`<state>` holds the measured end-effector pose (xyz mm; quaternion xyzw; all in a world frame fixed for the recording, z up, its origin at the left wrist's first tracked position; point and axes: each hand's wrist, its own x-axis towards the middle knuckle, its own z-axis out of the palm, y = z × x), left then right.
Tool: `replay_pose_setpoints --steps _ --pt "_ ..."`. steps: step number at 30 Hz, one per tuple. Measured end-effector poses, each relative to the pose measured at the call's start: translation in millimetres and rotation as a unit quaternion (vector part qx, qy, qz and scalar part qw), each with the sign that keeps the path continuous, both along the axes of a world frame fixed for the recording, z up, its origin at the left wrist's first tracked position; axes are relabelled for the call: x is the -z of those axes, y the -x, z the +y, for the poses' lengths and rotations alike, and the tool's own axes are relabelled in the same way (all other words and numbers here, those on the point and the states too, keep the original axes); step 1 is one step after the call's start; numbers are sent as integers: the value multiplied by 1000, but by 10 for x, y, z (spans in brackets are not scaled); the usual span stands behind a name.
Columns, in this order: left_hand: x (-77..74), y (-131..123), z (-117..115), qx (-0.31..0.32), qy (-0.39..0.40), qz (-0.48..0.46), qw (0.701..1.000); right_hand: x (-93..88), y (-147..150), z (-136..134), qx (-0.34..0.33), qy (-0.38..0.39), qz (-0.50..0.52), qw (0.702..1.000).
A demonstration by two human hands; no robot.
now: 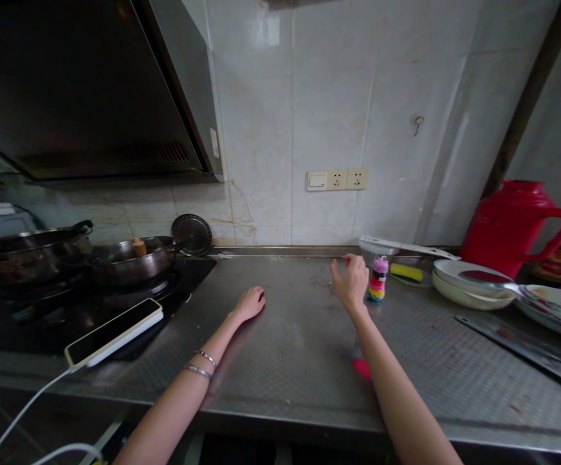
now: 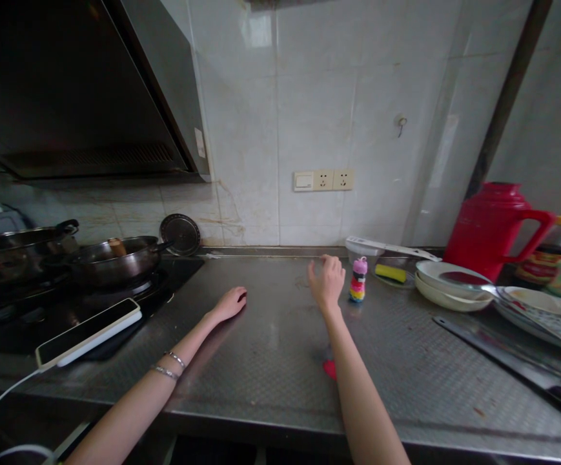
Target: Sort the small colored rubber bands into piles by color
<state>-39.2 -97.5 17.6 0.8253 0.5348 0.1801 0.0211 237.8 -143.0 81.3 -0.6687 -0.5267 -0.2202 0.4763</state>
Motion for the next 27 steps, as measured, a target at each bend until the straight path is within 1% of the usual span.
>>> replay_pose_setpoints --steps 3,5,7,10,16,21,24,27 --pt "12 7 8 9 -11 2 1000 -87 -211 -50 70 -59 26 995" --pt "16 7 8 11 -14 2 1000 -99 -348 -66 108 -81 51 989" --pt "15 4 3 7 -12 -2 1000 -68 -470 -59 131 -87 71 985" --pt "3 -3 -11 0 -5 -5 1000 38 -604 -10 154 -71 100 980" --pt "0 -8 -22 -4 -3 -5 1000 291 -725 94 165 -22 148 975" --pt "20 -10 -8 -4 -12 3 1000 487 -780 149 144 8 169 975" --pt "24 -14 -5 -8 -7 4 1000 576 -806 182 133 37 177 975" --pt "26 -15 -3 -13 -6 3 1000 617 -820 195 146 60 171 973"
